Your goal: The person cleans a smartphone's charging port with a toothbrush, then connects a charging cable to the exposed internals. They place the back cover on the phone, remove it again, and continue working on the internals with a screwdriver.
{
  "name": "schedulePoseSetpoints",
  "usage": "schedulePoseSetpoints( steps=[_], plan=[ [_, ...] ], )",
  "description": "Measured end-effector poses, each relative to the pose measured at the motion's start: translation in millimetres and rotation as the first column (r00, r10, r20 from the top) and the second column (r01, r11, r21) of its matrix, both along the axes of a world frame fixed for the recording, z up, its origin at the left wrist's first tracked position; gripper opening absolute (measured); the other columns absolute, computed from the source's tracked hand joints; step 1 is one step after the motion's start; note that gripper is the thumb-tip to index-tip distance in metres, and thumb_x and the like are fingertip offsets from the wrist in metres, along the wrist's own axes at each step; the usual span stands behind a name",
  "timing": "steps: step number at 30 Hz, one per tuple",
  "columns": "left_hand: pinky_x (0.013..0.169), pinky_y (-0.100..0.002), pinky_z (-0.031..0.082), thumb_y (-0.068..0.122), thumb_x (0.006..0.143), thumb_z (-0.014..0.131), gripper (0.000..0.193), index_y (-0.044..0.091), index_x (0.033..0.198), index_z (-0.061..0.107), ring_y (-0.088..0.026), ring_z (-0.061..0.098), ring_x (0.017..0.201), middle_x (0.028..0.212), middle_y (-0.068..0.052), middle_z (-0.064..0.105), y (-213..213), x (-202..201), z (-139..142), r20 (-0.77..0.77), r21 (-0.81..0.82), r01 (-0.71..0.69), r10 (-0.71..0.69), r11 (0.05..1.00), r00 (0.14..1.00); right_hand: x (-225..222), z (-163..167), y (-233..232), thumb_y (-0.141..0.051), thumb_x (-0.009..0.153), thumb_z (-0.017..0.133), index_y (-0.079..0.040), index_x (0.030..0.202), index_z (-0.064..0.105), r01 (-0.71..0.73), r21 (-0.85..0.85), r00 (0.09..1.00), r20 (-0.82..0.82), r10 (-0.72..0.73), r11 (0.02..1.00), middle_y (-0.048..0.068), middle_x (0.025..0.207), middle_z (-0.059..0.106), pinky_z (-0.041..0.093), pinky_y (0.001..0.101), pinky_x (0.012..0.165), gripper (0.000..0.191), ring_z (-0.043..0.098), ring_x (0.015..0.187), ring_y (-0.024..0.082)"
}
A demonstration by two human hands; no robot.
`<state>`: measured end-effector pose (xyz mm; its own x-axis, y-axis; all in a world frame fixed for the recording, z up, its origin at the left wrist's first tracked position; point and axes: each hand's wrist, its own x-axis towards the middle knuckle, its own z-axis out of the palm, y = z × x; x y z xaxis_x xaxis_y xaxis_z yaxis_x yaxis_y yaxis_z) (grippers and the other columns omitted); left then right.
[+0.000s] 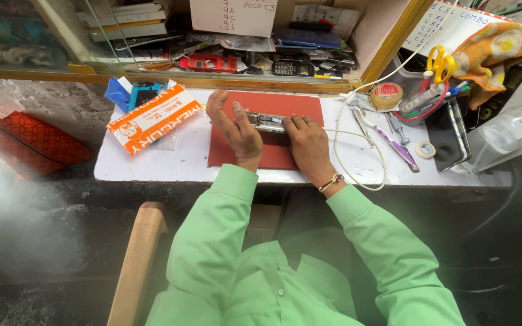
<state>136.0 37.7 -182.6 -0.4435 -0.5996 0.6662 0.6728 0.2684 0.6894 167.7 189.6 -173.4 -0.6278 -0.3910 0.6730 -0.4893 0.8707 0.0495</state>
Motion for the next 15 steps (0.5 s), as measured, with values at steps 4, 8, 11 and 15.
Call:
schedulePoseSetpoints(
  steps=[4, 8, 11, 15],
  plan=[
    [0.122, -0.046, 0.035, 0.009, 0.105, 0.052, 0.029, 0.001, 0.134, 0.051, -0.034, 0.043, 0.142, 0.146, -0.017, 0.048, 5.0, 13.7, 1.3, -0.010, -0.057, 0.028, -0.028, 0.998, 1.000, 2.4, -1.2, 5.7, 0.004, 0.088, 0.056, 0.001, 0.123, 0.063, -0.042, 0.004, 0.993, 0.110, 0.041, 0.999, 0.024, 0.127, 0.066, 0.048, 0.0473, 0.108, 0.035, 0.062, 0.119, 0.042],
    [0.120, -0.044, 0.041, 0.003, 0.104, 0.056, 0.021, 0.003, 0.125, 0.056, -0.031, 0.054, 0.134, 0.137, -0.016, 0.057, 19.1, 63.5, 13.1, -0.036, -0.071, 0.257, -0.260, 0.964, 0.965, 9.0, 0.9, 15.9, 0.002, 0.090, 0.055, 0.004, 0.132, 0.058, -0.109, 0.017, 0.974, 0.201, 0.104, 0.994, 0.028, 0.134, 0.058, 0.041, 0.0501, 0.114, 0.042, 0.053, 0.126, 0.047],
    [0.116, -0.039, 0.046, 0.000, 0.098, 0.059, 0.021, 0.004, 0.118, 0.062, -0.028, 0.063, 0.119, 0.125, -0.013, 0.068, 31.2, 133.7, 35.7, -0.003, -0.136, 0.671, -0.677, 0.729, 0.736, 9.9, 6.0, 23.1, -0.001, 0.089, 0.059, 0.005, 0.133, 0.057, -0.174, -0.006, 0.956, 0.241, 0.170, 0.985, 0.031, 0.136, 0.055, 0.037, 0.0534, 0.115, 0.044, 0.050, 0.128, 0.051],
    [0.097, -0.035, 0.055, 0.007, 0.097, 0.062, 0.030, 0.007, 0.127, 0.061, -0.023, 0.067, 0.109, 0.118, -0.008, 0.068, 29.1, 221.5, 64.6, 0.159, 0.102, 0.861, -0.846, -0.498, -0.509, 7.6, 13.6, 27.2, 0.001, 0.081, 0.061, 0.007, 0.137, 0.053, -0.183, 0.058, 0.926, 0.346, 0.152, 0.981, 0.031, 0.140, 0.051, 0.037, 0.0530, 0.116, 0.057, 0.049, 0.131, 0.051]
  ],
)
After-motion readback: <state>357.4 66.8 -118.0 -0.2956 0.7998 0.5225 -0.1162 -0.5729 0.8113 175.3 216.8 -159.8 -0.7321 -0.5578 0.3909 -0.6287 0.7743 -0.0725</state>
